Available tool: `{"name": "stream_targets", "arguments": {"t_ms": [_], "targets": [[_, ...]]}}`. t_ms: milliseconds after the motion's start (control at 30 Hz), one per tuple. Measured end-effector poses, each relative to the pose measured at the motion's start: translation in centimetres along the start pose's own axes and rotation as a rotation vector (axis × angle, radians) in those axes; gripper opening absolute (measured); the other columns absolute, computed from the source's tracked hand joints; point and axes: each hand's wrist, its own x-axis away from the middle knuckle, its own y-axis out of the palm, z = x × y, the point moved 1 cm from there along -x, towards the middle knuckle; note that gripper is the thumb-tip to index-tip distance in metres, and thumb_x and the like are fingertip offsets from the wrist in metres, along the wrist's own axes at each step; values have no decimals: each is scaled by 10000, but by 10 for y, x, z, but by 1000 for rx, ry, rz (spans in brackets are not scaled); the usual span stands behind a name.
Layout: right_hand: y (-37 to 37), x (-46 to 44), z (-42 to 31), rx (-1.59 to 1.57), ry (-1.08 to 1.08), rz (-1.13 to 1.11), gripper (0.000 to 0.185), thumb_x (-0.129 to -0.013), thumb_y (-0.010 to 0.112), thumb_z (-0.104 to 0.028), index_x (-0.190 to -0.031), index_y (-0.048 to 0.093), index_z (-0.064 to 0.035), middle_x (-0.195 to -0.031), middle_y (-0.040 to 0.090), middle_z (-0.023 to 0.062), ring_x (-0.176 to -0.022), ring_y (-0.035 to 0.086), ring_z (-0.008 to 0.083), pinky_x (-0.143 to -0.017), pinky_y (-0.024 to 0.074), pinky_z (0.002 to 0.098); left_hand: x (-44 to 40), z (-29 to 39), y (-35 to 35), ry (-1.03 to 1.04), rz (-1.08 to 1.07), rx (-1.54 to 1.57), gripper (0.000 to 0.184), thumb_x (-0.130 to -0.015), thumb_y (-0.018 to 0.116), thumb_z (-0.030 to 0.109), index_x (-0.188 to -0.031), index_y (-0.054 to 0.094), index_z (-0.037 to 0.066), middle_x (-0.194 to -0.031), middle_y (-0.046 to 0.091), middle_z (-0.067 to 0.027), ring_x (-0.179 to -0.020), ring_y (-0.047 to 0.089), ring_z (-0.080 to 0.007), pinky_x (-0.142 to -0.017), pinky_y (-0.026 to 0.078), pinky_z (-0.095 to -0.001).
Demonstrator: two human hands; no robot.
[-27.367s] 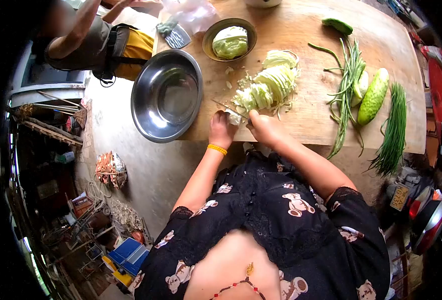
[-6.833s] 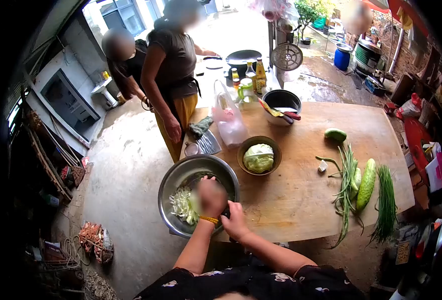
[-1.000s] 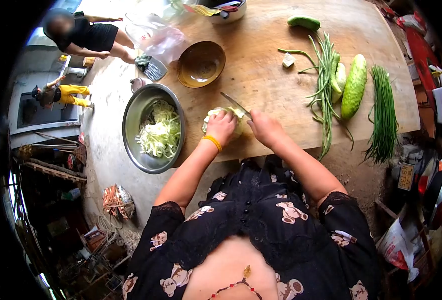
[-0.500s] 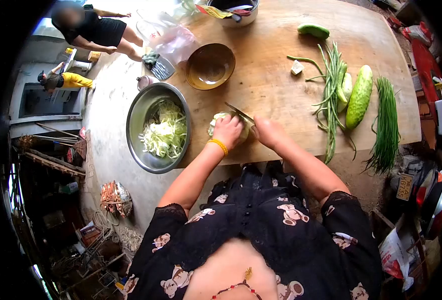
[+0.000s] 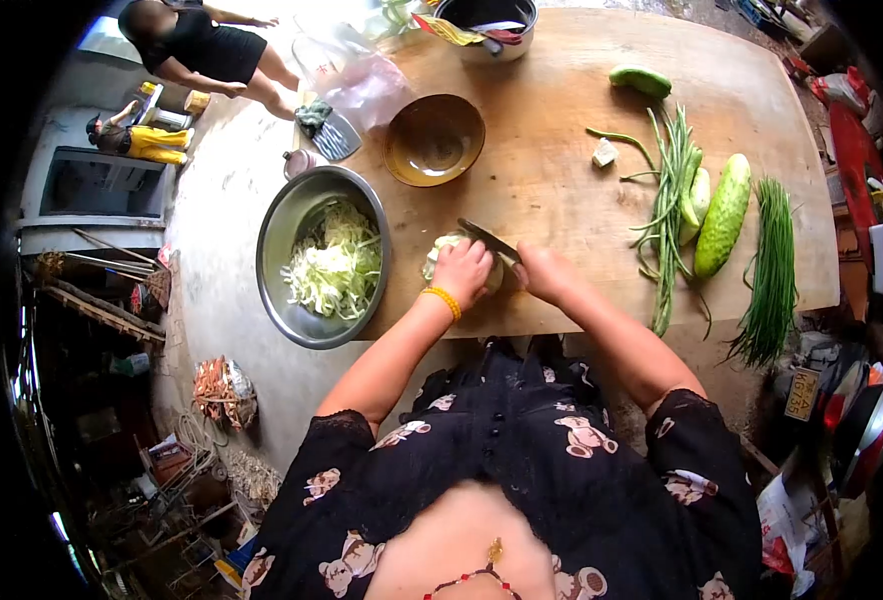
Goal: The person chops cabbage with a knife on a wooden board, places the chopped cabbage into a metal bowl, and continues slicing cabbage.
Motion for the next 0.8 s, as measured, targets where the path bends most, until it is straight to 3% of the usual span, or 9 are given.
{"name": "stream_targets", "arguments": {"t_ms": [33,67,133,167,267,567,633,767,800], "targets": [[-1,1,2,12,-96,77,182,-799,509,-200,-824,454,-29,-765,543,224,-719,528,401,-606,428,453,-3,4,5,-56,-119,2,194,-738,535,242,-891,601,143,-921,541,-25,-923,490,-198,-745,380,-386],[0,-2,1,53,3,7,187,-801,496,-212,-829,457,-32,-760,535,216,-713,521,402,-607,426,452,-14,0,9,-134,-213,-9,181,-781,470,172,-885,616,152,-904,557,-24,-907,508,-188,-755,372,-397],[12,2,1,0,3,50,198,-807,486,-231,-873,473,-45,-787,532,229,-708,513,416,-624,420,476,-19,-1,19,-153,-299,50,219,-793,446,171,-910,613,89,-913,578,-77,-920,525,-223,-756,392,-422],[23,-1,10,-22,-52,139,191,-792,534,-205,-827,464,-31,-690,524,259,-645,514,436,-535,412,473,-24,1,20,-235,-342,120,234,-794,452,188,-915,609,63,-940,567,-91,-949,520,-233,-782,395,-437],[8,-3,-2,24,26,36,211,-774,544,-213,-836,442,-39,-741,533,267,-702,511,458,-577,415,502,-13,-3,4,-88,-92,104,187,-747,507,224,-898,599,162,-946,527,-20,-951,489,-206,-765,392,-405],[11,1,-1,83,-35,87,223,-762,576,-181,-854,426,-44,-720,545,260,-707,516,453,-571,408,507,-18,8,38,-177,113,100,133,-735,492,223,-824,577,172,-889,506,0,-903,475,-178,-753,367,-379],[16,-2,4,98,-36,100,226,-764,576,-181,-860,424,-43,-708,544,257,-696,515,454,-566,407,505,-18,6,37,-195,100,144,276,-681,590,243,-940,536,163,-897,507,-4,-914,481,-183,-759,368,-378],[16,-1,7,83,-20,96,235,-768,573,-188,-873,420,-43,-725,545,255,-710,516,449,-583,411,499,-8,-3,11,-166,25,258,375,-731,570,229,-1079,460,143,-926,534,-28,-948,501,-198,-802,365,-420],[14,-1,4,83,-19,101,235,-768,573,-188,-873,420,-43,-725,545,255,-710,516,449,-583,411,499,-6,-7,8,-143,-17,284,547,-676,638,258,-1147,390,130,-954,540,-31,-962,505,-204,-810,364,-410]]}}
